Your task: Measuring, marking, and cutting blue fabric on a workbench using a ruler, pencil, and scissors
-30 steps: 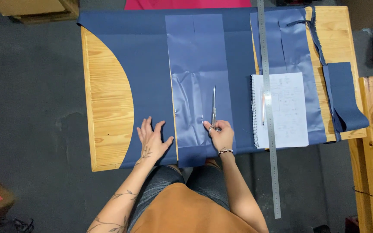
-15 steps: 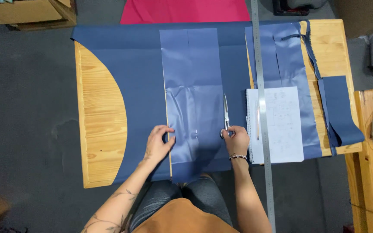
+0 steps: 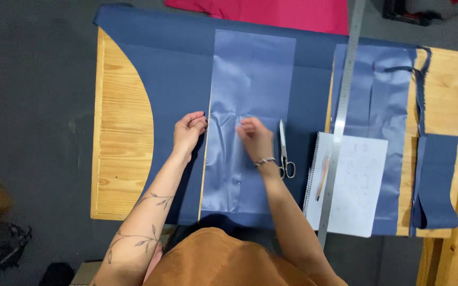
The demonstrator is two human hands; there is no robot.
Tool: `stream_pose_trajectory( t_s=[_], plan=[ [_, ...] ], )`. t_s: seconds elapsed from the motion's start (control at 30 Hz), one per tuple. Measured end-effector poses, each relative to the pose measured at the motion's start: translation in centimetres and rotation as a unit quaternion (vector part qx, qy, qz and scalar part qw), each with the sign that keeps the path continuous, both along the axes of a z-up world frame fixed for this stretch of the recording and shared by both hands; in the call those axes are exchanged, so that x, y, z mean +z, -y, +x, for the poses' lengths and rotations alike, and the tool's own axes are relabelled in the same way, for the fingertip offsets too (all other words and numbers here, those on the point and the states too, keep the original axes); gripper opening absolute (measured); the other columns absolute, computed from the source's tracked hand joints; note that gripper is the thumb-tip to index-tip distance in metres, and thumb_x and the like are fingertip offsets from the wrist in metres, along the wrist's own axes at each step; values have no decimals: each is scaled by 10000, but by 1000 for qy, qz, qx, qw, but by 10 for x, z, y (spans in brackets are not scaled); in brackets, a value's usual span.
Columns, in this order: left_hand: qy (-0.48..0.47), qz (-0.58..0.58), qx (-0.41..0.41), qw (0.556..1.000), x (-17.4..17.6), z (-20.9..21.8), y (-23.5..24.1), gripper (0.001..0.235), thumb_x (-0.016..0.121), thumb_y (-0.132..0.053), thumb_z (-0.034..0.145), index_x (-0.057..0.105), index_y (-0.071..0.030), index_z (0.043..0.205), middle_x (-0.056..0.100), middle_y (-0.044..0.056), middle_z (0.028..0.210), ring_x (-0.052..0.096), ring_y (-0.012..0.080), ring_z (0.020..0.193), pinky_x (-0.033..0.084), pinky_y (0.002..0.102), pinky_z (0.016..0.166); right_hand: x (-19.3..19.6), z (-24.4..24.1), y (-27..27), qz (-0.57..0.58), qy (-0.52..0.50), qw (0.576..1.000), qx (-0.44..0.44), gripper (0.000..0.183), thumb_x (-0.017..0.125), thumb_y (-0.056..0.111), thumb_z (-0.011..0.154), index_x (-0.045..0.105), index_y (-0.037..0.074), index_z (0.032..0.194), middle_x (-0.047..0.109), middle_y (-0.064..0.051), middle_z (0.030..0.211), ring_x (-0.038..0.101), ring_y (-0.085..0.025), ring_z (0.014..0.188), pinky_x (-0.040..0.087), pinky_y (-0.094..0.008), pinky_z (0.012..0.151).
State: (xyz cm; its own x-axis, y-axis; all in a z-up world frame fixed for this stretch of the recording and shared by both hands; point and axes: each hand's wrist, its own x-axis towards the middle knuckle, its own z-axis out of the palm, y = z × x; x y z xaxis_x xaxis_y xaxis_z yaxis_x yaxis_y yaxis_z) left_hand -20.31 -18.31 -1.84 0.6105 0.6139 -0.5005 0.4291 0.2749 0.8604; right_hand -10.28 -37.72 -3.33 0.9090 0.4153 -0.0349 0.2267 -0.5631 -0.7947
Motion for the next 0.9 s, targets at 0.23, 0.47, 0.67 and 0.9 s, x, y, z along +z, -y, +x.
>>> stream_pose_trajectory(
  t_s=[0.23, 0.47, 0.67, 0.9],
  plan=[
    [-88, -46, -35, 994, -7, 29, -22, 385, 728, -401, 897, 780, -61, 1070, 787, 83, 835, 692, 92, 573, 538, 223, 448, 9, 1, -83, -18, -261, 965, -32, 304, 869, 305, 776, 701, 228, 1017, 801, -2, 972, 763, -154, 971, 627, -290, 844],
    [-172, 33, -136, 975, -17, 51, -36, 329, 869, -492, 717, 833, -207, 877, 752, 54, 780, 672, 168, 715, 551, 319, 619, 19, 0, -82, -77, -212, 973, -51, 239, 916, 376, 737, 769, 239, 866, 786, 31, 798, 778, -171, 829, 642, -330, 740],
    [-160, 6, -119, 980, -14, 51, -31, 178, 833, -375, 673, 821, -198, 672, 627, 58, 597, 509, 152, 534, 446, 289, 460, -16, 7, -85, -106, -184, 977, -26, 214, 898, 367, 763, 783, 196, 817, 739, 13, 646, 733, -179, 574, 624, -305, 585],
    [-110, -29, -47, 992, -29, 46, -22, 213, 836, -311, 717, 785, -111, 767, 620, 39, 578, 545, 114, 477, 402, 247, 427, 11, -15, -59, -107, -236, 966, 21, 111, 794, 315, 837, 758, 214, 807, 749, -3, 718, 737, -174, 612, 605, -332, 638]
  ],
)
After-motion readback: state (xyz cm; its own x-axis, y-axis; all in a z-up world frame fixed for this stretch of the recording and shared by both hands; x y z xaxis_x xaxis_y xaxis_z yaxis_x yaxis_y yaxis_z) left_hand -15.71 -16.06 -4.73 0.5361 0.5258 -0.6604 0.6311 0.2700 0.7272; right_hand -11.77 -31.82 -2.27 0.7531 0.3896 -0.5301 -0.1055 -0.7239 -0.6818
